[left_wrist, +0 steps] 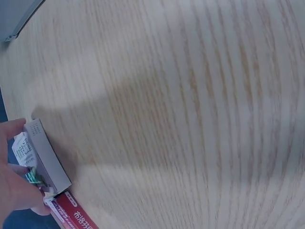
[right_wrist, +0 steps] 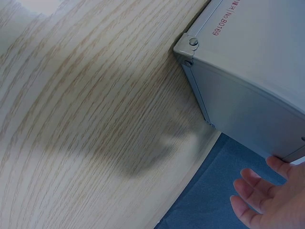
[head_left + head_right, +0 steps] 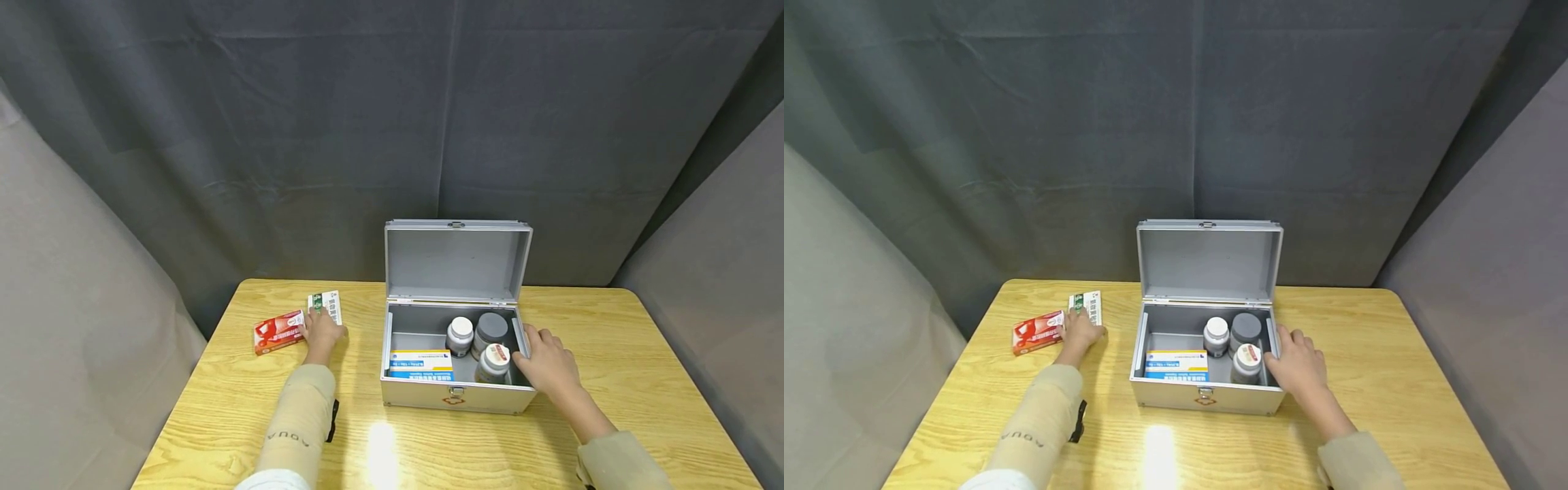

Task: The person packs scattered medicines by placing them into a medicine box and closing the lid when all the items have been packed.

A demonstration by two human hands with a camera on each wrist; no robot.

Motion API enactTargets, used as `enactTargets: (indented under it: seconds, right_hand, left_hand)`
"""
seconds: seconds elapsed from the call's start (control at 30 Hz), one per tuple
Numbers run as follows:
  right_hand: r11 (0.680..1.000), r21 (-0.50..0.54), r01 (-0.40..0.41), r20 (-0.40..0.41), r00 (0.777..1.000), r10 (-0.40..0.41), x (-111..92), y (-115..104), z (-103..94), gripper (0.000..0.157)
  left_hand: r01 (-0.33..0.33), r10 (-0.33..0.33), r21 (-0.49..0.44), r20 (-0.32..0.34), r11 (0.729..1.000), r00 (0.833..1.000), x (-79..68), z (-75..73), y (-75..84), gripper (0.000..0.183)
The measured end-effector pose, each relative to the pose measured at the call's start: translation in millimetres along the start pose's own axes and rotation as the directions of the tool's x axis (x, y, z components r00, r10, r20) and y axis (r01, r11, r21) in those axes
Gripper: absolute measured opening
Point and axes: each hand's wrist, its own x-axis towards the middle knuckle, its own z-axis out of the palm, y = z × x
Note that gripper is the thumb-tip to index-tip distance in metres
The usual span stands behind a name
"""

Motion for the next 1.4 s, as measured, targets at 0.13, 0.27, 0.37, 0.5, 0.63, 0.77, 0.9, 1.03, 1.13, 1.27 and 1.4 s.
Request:
enactTargets:
  seconds: [0.13,0.27,0.37,0.5,0.63,0.77,0.9,1.03,1.13,1.27,1.4]
  right_hand:
    - [1.000,-0.001,0.001,-0.001,1.000,-0.001,-0.1,0.3,0.1,0.061]
    - [1.000,-0.001,0.002,-0.003,1.000,-0.002,-0.2,0.5,0.2,0.061]
    - [1.000,-0.002,0.002,-0.007,1.000,-0.002,-0.1,0.7,0.3,0.060]
    - [1.000,0.000,0.002,-0.008,1.000,-0.002,0.1,0.8,0.2,0.060]
    - [1.000,0.002,0.001,-0.005,1.000,-0.001,0.1,0.5,-0.5,0.060]
    - [1.000,0.001,-0.001,-0.004,1.000,0.001,0.0,0.3,-0.8,0.061]
    - [1.000,-0.003,0.000,-0.008,1.000,0.000,0.1,0.3,-0.6,0.061]
    - [1.000,-0.004,0.003,-0.008,1.000,-0.003,0.1,0.1,-0.6,0.061]
    - [1.000,-0.004,0.003,-0.008,1.000,-0.003,0.1,0.5,-0.4,0.061]
    - [1.000,-0.002,0.005,-0.011,1.000,-0.005,0.3,1.2,-0.1,0.061]
    - [1.000,-0.001,0.006,-0.009,1.000,-0.006,0.5,1.4,0.3,0.061]
  left_hand:
    - [-0.008,0.008,-0.015,0.017,1.000,1.000,1.8,0.7,-1.2,0.085]
    - [-0.015,0.015,-0.029,0.015,0.999,1.000,2.7,2.3,-2.8,0.085]
    - [-0.027,0.027,-0.022,0.008,0.999,1.000,1.6,2.3,-2.9,0.085]
    - [-0.030,0.030,-0.003,0.017,1.000,0.999,0.1,1.8,-2.4,0.086]
    - [-0.039,0.038,0.013,0.033,0.999,0.999,-1.0,0.3,-1.7,0.089]
    - [-0.053,0.052,0.015,0.043,0.999,0.998,-4.0,-2.0,0.0,0.093]
    - [-0.061,0.060,0.019,0.060,0.998,0.996,-7.3,-3.2,0.4,0.097]
    - [-0.067,0.065,0.023,0.084,0.998,0.994,-10.2,-4.3,0.8,0.099]
    - [-0.072,0.070,0.023,0.091,0.997,0.993,-9.1,-3.3,0.6,0.099]
    - [-0.066,0.064,0.016,0.080,0.998,0.995,-7.8,-1.1,0.7,0.098]
    - [-0.066,0.065,0.010,0.054,0.998,0.996,-7.7,1.6,0.5,0.093]
